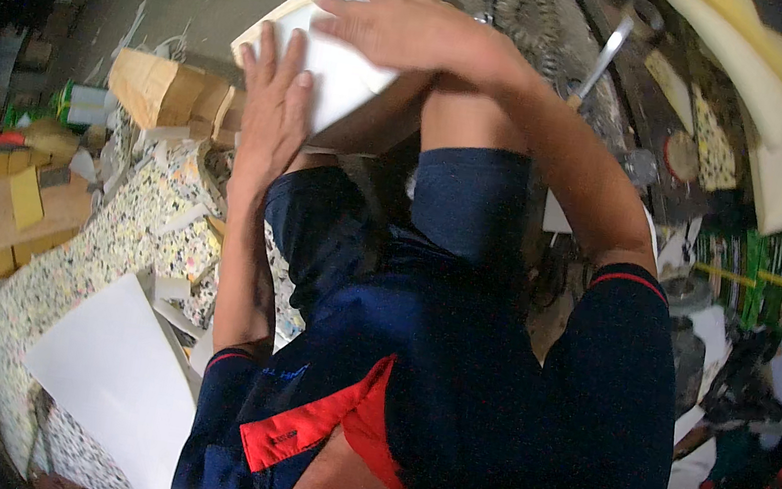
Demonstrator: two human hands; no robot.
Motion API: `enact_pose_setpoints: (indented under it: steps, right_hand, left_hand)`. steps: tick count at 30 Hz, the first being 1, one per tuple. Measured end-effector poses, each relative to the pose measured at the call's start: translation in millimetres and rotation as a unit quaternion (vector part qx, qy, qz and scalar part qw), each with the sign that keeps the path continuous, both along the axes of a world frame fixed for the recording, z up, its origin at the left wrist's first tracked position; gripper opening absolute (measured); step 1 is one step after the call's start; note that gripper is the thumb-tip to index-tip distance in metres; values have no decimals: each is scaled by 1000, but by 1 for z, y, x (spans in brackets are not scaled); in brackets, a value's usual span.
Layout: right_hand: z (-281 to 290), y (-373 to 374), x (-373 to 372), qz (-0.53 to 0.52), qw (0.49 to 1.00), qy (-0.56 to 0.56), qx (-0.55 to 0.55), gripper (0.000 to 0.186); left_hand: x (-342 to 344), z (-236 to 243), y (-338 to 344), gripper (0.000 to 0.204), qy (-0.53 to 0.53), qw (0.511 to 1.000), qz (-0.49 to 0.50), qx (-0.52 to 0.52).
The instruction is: The person applies adhesive to a curved wooden piece using a spray gun, then presses a white foam sheet onto the glued surface. The person smooths the foam, trims excess material with a knife, and repositions the foam to ensure full coverage.
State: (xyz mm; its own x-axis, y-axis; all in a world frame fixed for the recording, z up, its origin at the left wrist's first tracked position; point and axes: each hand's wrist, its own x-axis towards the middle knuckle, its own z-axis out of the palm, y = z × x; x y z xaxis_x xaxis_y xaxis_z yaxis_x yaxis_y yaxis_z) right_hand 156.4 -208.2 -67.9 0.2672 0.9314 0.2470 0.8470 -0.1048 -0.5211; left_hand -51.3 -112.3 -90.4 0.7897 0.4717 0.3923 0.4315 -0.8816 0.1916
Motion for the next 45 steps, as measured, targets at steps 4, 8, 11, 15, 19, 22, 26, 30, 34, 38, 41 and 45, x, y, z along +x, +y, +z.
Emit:
enact_pose_setpoints:
  steps: [4, 8, 11, 15, 19, 22, 26, 30, 34, 38, 41, 45]
  right_hand:
    - [-2, -32, 28, -25, 983, 174, 51, 63]
    - [-27, -69, 0, 7, 980, 117, 162, 52]
    - [-34, -84, -23, -24, 975, 51, 217, 41]
    - [-30, -88, -29, -27, 976, -16, 215, 39]
    - [-31, -84, -25, -5, 972, -52, 230, 39]
    - [-36, -81, -29, -9, 971, -86, 225, 37]
    - [-34, -81, -33, -15, 972, -111, 205, 38]
    - [-28, -82, -31, -16, 979, -58, 195, 45]
    - [-28, -82, -41, -11, 980, -115, 164, 48]
    - [-26, -80, -51, -20, 976, -179, 123, 47]
    - [-17, -78, -48, -10, 971, -202, 127, 46]
    - [-5, -73, -52, -7, 976, -164, 146, 45]
  left_hand:
    - [-13, -3, -14, 49, -65, 996, -29, -54]
    - [-21, -4, -40, 50, -52, 996, -55, -42]
    - [-18, -8, -58, 50, -38, 998, -51, 6]
    - [-11, -12, -66, 49, -40, 998, -48, 28]
    - [-7, -13, -69, 49, -38, 998, -53, 27]
    - [-4, -13, -73, 49, -22, 998, -46, 41]
    - [-2, -14, -76, 49, -6, 998, -35, 44]
    - [-11, -11, -65, 57, -189, 969, -86, -132]
    - [-16, -7, -58, 64, -67, 997, -19, -31]
    - [-11, -6, -63, 66, -20, 1000, -21, 11]
    - [-12, -2, -62, 70, -24, 999, -28, -20]
    - [-11, 0, -63, 76, -16, 1000, -16, -15]
